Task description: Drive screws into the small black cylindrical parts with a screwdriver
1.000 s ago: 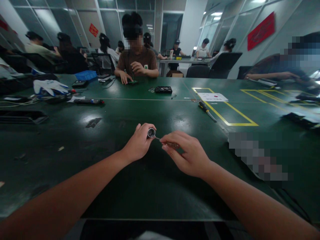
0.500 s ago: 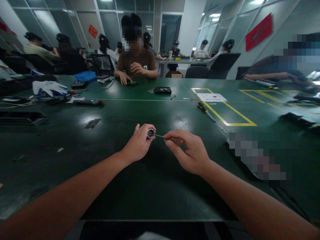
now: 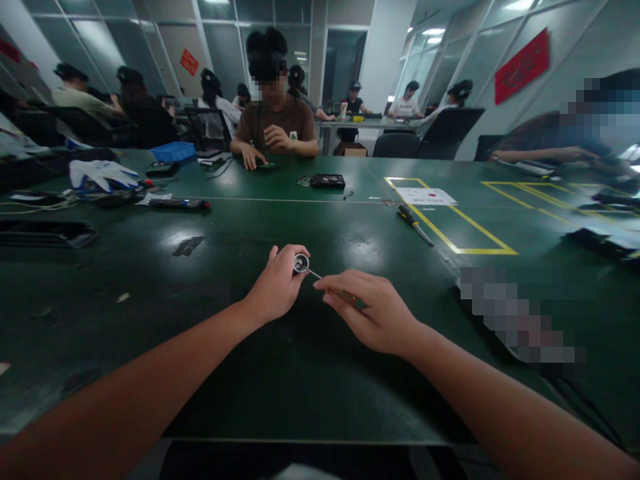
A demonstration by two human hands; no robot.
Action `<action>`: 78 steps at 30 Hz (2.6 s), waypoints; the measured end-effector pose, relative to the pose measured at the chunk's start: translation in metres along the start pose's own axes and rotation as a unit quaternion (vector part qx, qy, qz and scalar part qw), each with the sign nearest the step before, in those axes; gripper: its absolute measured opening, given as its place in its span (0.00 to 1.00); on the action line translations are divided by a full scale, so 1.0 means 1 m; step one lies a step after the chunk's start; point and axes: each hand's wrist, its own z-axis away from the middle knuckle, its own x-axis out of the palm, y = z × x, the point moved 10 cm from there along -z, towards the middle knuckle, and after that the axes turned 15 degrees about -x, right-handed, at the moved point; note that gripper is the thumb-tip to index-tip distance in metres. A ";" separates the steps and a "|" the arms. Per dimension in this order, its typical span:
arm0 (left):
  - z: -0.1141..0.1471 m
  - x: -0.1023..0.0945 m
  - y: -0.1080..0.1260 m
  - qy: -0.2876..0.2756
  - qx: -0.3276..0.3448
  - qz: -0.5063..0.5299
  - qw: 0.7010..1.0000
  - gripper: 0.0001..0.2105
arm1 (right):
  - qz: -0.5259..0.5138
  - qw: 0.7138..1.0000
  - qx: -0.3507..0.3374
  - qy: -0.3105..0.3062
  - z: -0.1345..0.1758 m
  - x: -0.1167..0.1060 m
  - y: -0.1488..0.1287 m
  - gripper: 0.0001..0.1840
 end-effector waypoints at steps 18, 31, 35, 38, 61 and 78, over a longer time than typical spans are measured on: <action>-0.003 -0.007 -0.009 0.039 -0.017 0.040 0.998 0.15 | -0.070 0.996 0.025 0.053 0.003 -0.006 0.009 0.13; 0.000 -0.006 0.005 0.030 0.034 -0.035 0.998 0.12 | 0.043 0.983 0.170 0.062 0.011 -0.016 0.030 0.15; 0.000 -0.007 0.004 0.036 0.031 -0.035 0.998 0.13 | 0.051 0.978 0.191 0.060 0.014 -0.016 0.035 0.15; 0.000 -0.006 0.005 0.036 0.042 -0.040 0.998 0.14 | 0.058 0.977 0.197 0.057 0.015 -0.015 0.037 0.15; 0.001 -0.008 0.011 0.037 0.083 -0.068 0.994 0.16 | 0.063 0.973 0.220 -0.008 0.015 -0.004 0.046 0.15; -0.001 -0.013 0.013 0.043 0.068 -0.025 0.996 0.14 | -0.124 0.947 0.291 0.048 0.032 0.014 0.079 0.16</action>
